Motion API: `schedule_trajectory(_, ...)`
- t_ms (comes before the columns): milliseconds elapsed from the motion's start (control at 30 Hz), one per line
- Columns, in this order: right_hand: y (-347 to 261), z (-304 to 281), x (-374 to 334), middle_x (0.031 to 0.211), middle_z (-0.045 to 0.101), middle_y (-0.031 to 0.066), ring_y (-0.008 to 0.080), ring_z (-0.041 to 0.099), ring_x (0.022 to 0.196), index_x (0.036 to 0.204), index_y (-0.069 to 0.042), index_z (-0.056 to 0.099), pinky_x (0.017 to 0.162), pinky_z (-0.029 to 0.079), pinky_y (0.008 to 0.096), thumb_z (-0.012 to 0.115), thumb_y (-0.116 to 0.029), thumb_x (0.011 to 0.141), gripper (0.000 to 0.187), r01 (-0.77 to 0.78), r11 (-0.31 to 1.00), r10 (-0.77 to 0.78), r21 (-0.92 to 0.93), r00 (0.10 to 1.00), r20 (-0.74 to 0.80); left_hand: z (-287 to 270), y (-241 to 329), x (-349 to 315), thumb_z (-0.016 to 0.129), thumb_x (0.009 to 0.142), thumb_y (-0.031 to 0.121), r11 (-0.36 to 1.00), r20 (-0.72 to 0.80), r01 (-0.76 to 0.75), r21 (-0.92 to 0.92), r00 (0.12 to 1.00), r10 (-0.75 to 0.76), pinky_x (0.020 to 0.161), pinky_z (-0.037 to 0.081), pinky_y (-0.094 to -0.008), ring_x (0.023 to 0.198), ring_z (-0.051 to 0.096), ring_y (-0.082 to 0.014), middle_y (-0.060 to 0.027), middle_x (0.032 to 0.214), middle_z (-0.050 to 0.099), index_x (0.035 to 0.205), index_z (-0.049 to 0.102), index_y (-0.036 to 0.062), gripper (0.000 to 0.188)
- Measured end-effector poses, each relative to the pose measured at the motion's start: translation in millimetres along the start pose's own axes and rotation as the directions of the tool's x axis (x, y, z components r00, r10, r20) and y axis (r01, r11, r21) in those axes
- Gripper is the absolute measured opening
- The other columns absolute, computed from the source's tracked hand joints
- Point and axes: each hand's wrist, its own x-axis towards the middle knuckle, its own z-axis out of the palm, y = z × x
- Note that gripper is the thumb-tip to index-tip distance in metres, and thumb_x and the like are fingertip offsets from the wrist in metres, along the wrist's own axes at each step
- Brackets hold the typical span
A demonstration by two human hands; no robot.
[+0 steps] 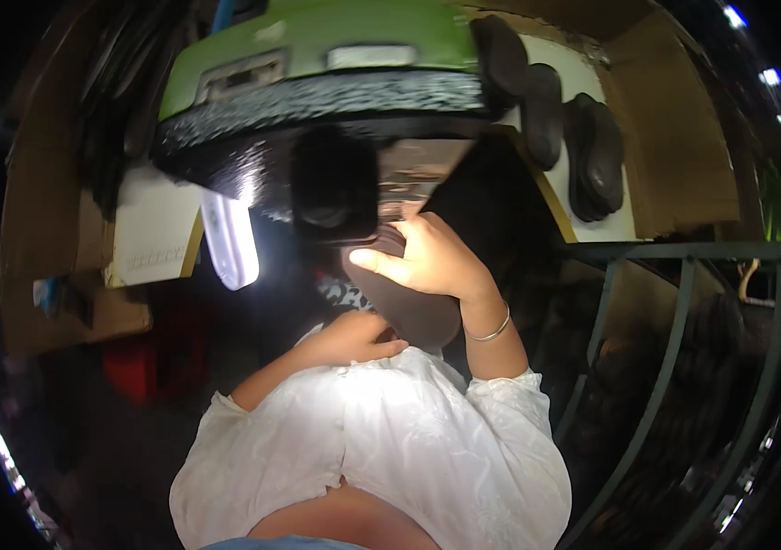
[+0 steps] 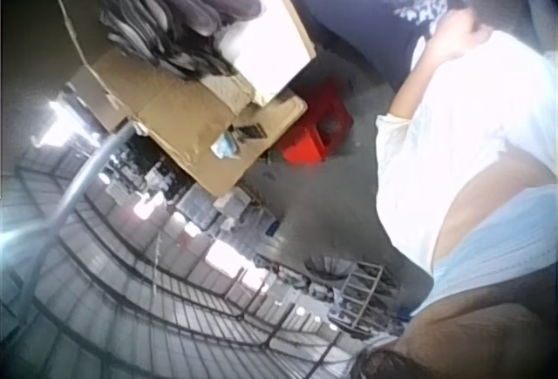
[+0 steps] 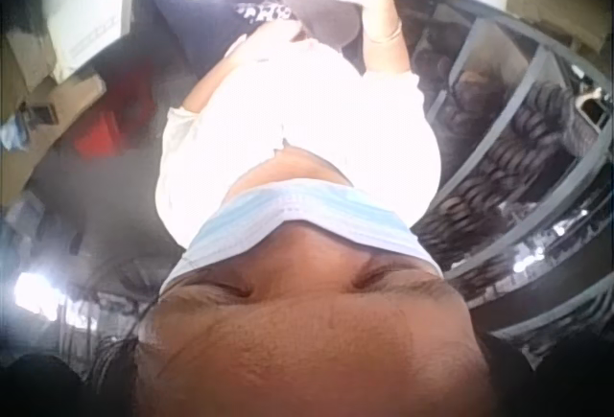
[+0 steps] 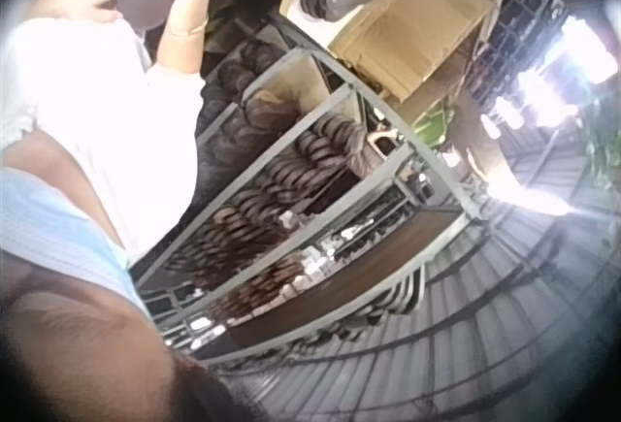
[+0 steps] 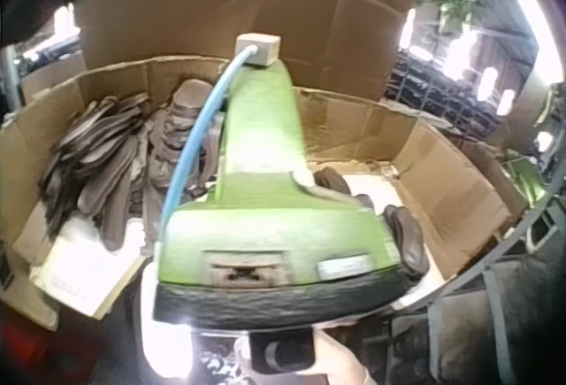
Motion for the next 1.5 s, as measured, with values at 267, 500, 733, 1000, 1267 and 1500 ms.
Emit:
schedule_trajectory(267, 85.4, -97.7, -19.4, 0.102, 0.054, 0.0117, 0.0146, 0.057, 0.076, 0.123, -0.004, 0.042, 0.062, 0.048, 0.0250, 0.049, -0.009, 0.087, 0.037, 0.203, 0.964, 0.084, 0.174, 0.391, -0.917, -40.5, -20.1, -13.3, 0.062, 0.078, 0.021, 0.968, -0.411, 0.150, -0.200, 0.884, -0.222, 0.064, 0.047, -0.0262, 0.070, 0.060, -0.0142, -0.0093, 0.081, 0.064, 0.108, 0.054, 0.0004, 0.037)
schedule_trajectory(500, 213.2, -125.1, -4.5, 0.087, 0.053, 0.0127, 0.0172, 0.056, 0.068, 0.135, -0.007, 0.025, 0.055, 0.047, 0.0264, 0.053, -0.026, 0.088, 0.058, -0.176, 0.978, 0.193, 0.110, 0.571, -0.798, -75.6, -84.1, -21.0, 0.065, 0.075, 0.012, 0.997, -0.709, -0.054, -0.062, 0.705, -0.006, 0.066, 0.048, -0.0284, 0.071, 0.061, -0.0166, -0.0087, 0.082, 0.063, 0.101, 0.058, 0.0023, 0.029)
schedule_trajectory(733, 204.2, -85.8, -27.1, 0.123, 0.040, 0.0232, 0.0286, 0.043, 0.114, 0.134, -0.003, 0.025, 0.086, 0.041, 0.0339, 0.059, -0.026, 0.083, 0.065, -0.255, 0.967, 0.164, 0.023, 0.547, -0.821, -219.4, -106.0, -55.6, 0.071, 0.068, 0.027, 0.821, -0.939, 0.570, -0.030, -0.298, 0.172, 0.096, 0.030, -0.0433, 0.114, 0.037, -0.0369, -0.0232, 0.117, 0.043, 0.120, 0.036, 0.0054, 0.067)
schedule_trajectory(1000, 162.4, -62.8, -50.6, 0.114, 0.048, 0.0093, 0.0116, 0.054, 0.089, 0.114, 0.000, 0.051, 0.069, 0.044, 0.0226, 0.058, -0.012, 0.084, 0.033, -0.304, 0.950, 0.117, -0.071, 0.557, -0.822, -216.8, -71.9, -84.4, 0.071, 0.067, 0.014, 0.889, -0.920, 0.444, 0.114, -0.291, 0.264, 0.079, 0.044, -0.0344, 0.096, 0.053, -0.0273, -0.0141, 0.106, 0.050, 0.100, 0.053, 0.0022, 0.039)
schedule_trajectory(1267, 154.5, 43.5, -78.8, 0.104, 0.058, 0.0121, 0.0198, 0.056, 0.092, 0.101, 0.001, 0.058, 0.080, 0.044, 0.0292, 0.066, -0.011, 0.072, 0.033, -0.474, 0.869, 0.494, 0.139, 0.834, -0.245, -119.0, 3.7, -113.0, 0.067, 0.077, 0.013, 0.967, -0.874, 0.024, 0.254, -0.423, 0.240, 0.071, 0.046, -0.0258, 0.074, 0.056, -0.0154, -0.0093, 0.089, 0.060, 0.097, 0.053, -0.0029, 0.029)
schedule_trajectory(1500, 101.9, 125.0, -100.2, 0.118, 0.051, 0.0124, 0.0204, 0.048, 0.109, 0.121, -0.001, 0.044, 0.092, 0.039, 0.0328, 0.068, -0.015, 0.075, 0.054, -0.542, 0.623, 0.263, 0.564, 0.824, 0.501, -57.4, 40.3, -32.8, 0.068, 0.077, 0.018, 0.704, -0.858, -0.576, -0.415, 0.505, -0.093, 0.070, 0.046, -0.0268, 0.075, 0.055, -0.0125, -0.0040, 0.081, 0.059, 0.095, 0.058, 0.0006, 0.027)
